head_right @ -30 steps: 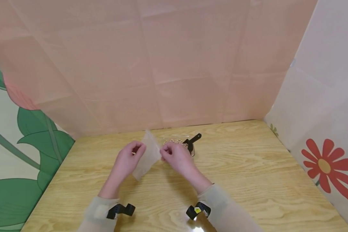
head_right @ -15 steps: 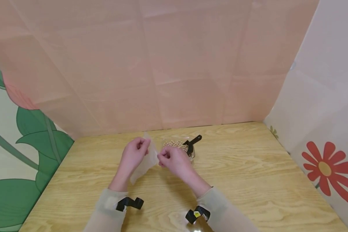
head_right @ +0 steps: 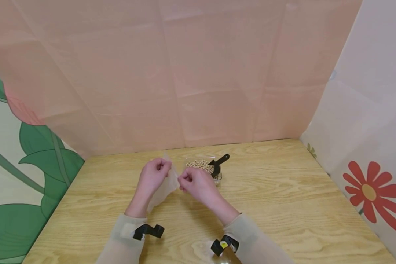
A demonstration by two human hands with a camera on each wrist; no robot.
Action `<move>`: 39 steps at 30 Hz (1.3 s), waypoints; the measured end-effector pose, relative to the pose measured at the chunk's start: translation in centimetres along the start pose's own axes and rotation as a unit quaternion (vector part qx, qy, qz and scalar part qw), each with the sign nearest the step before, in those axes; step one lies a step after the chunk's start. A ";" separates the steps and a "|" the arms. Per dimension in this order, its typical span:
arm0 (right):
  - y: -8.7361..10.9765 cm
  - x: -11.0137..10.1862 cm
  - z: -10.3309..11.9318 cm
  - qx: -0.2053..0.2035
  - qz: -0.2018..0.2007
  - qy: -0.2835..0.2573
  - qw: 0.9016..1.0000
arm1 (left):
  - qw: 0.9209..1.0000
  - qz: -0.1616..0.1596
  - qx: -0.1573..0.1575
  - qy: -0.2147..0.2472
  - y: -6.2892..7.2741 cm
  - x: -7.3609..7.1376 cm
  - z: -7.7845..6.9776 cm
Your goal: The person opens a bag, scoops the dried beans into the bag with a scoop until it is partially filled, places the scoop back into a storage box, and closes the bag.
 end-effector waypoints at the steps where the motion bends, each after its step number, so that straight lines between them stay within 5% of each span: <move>1: 0.0 0.0 0.0 0.000 0.001 0.000 1.000 | 1.000 0.004 -0.001 0.004 0.0 0.0 0.0; 12: -0.1 -0.5 -0.1 0.014 0.040 -0.064 0.997 | 0.999 0.029 -0.012 0.042 -0.1 -0.1 0.1; 21: -1.3 -0.9 -0.6 0.018 0.015 -0.084 0.996 | 0.997 0.057 0.004 0.049 0.4 -0.3 0.0; 39: -2.3 -0.2 -0.9 0.021 0.042 -0.151 0.987 | 0.993 0.091 0.030 0.065 1.5 -0.1 -0.9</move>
Point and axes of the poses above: each hand's wrist, its own y-axis away from the middle knuckle, its own x-axis out of the palm, z = x × y, the point moved 3 cm from there along -y, towards the middle knuckle, and after that the axes turned 3 degrees about z, right-handed, at the moved point
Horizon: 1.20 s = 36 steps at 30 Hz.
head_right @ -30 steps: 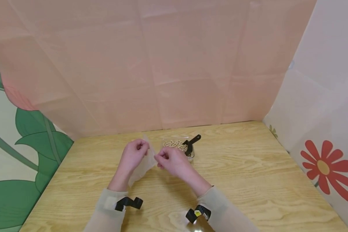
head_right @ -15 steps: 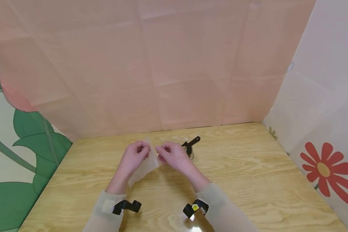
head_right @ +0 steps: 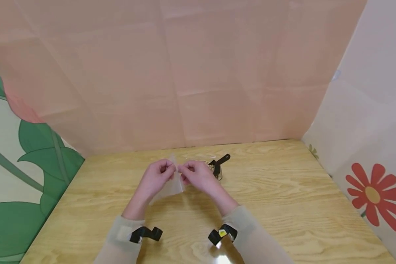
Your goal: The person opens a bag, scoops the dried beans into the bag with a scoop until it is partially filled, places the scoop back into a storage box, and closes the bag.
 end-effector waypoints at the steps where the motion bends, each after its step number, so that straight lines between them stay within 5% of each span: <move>1: 0.0 0.0 0.0 -0.001 0.005 -0.008 1.000 | 1.000 0.000 0.001 0.000 0.0 0.0 -0.1; 23: 0.4 0.5 0.3 -0.027 0.018 0.007 0.999 | 0.998 0.032 0.009 -0.044 -0.1 0.0 0.3; 36: 0.7 0.6 0.7 -0.017 0.024 -0.019 0.999 | 0.997 0.050 0.040 -0.039 0.2 -0.3 0.0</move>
Point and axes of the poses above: each hand's wrist, its own y-axis away from the middle knuckle, its own x-axis out of the palm, z = x × y, the point moved 3 cm from there along -y, towards the middle knuckle, and after that the axes turned 3 degrees about z, right-handed, at the moved point
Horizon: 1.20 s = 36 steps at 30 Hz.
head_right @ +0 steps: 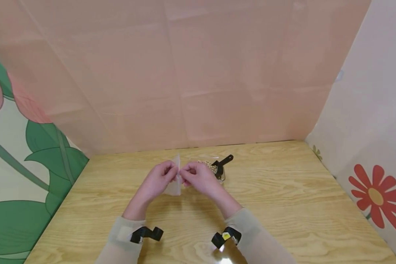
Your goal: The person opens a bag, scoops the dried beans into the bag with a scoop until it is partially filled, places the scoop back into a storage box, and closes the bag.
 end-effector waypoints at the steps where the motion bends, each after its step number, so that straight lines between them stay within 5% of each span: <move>1: 0.0 0.0 0.0 0.001 0.003 -0.006 1.000 | 1.000 0.000 -0.001 0.004 0.0 0.0 0.0; 9: 0.1 0.0 0.3 -0.011 0.030 -0.045 0.998 | 0.997 0.004 -0.014 0.076 0.3 -0.1 -0.3; 17: 0.4 0.0 0.8 -0.027 0.049 -0.067 0.996 | 0.986 0.011 -0.026 0.167 0.4 -0.2 -0.1; 36: 0.1 0.2 0.6 -0.030 0.061 -0.088 0.994 | 0.981 0.012 -0.035 0.190 0.7 -0.7 -0.2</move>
Point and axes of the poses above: each hand's wrist, its own y-axis away from the middle knuckle, its own x-axis out of the palm, z = x × y, the point moved 3 cm from there along -y, towards the middle knuckle, and after that the axes turned 3 degrees about z, right-handed, at the moved point
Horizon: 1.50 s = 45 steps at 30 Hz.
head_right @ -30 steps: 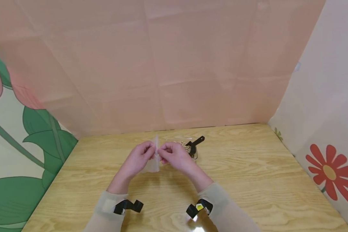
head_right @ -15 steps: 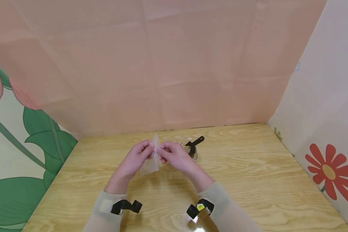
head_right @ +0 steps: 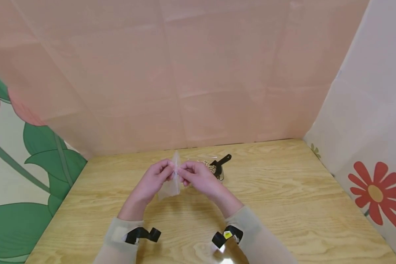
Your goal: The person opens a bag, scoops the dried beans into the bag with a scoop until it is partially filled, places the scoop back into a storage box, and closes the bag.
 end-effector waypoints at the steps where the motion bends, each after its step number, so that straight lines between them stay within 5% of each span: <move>1: 0.0 0.0 0.0 0.002 0.000 0.000 1.000 | 1.000 0.001 -0.001 0.001 0.0 0.0 0.0; 28: -0.1 0.0 -0.1 0.044 -0.057 -0.011 0.997 | 1.000 -0.005 0.005 -0.023 0.0 -0.2 0.2; 45: 0.1 -0.5 -0.3 0.052 -0.086 0.010 0.995 | 0.986 -0.062 -0.004 -0.157 0.4 -1.0 -0.6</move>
Point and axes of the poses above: each hand's wrist, its own y-axis away from the middle knuckle, its own x-axis out of the palm, z = x × y, the point moved 3 cm from there along -y, towards the middle knuckle, and after that the axes turned 3 degrees about z, right-handed, at the moved point
